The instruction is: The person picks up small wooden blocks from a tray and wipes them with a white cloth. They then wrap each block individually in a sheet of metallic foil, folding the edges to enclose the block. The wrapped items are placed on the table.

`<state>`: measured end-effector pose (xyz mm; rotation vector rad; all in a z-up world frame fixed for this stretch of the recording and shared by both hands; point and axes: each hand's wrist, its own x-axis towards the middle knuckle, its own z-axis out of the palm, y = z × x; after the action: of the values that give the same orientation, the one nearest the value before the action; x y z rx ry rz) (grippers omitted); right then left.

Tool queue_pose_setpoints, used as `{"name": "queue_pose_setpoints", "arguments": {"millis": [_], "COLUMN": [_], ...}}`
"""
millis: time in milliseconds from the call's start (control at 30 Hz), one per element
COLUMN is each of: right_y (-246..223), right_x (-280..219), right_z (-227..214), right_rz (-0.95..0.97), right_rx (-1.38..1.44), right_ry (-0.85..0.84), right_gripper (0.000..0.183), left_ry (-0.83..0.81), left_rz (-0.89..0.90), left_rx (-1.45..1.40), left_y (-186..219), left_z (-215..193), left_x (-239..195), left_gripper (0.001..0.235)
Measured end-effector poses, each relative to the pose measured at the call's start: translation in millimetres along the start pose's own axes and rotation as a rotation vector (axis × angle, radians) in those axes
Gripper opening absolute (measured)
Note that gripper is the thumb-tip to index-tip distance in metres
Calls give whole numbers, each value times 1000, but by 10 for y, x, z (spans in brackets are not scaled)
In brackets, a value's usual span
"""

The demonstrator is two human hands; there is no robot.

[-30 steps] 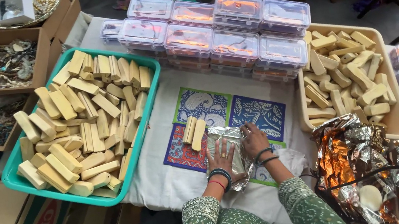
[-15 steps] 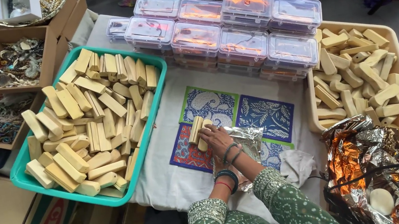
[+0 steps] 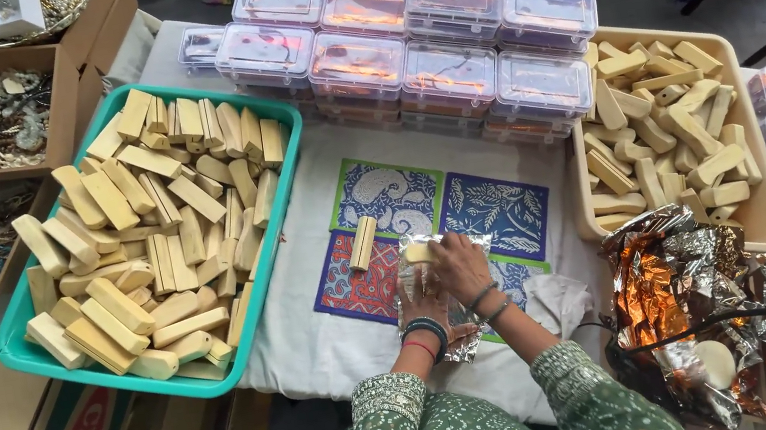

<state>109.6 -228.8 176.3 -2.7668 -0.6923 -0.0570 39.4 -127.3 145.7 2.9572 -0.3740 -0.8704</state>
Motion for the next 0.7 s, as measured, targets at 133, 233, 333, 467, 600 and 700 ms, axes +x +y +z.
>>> {"name": "queue_pose_setpoints", "arguments": {"millis": [133, 233, 333, 467, 600, 700], "right_y": [208, 338, 339, 378, 394, 370], "right_x": [-160, -139, -102, -100, -62, -95], "right_z": [211, 346, 300, 269, 246, 244], "right_rz": [80, 82, 63, 23, -2, 16], "right_rx": [-9, -3, -23, -43, -45, -29], "right_ry": [-27, -37, -51, -70, -81, -72], "right_gripper": [45, 45, 43, 43, 44, 45], "left_ry": [14, 119, 307, 625, 549, 415], "left_rz": [-10, -2, -38, 45, 111, 105], "left_rx": [-39, -43, -63, -33, -155, -201], "left_y": [-3, -1, 62, 104, 82, 103], "left_z": [24, 0, 6, 511, 541, 438], "left_x": [20, -75, -287, -226, -252, -397], "left_gripper": [130, 130, 118, 99, 79, 82]}}
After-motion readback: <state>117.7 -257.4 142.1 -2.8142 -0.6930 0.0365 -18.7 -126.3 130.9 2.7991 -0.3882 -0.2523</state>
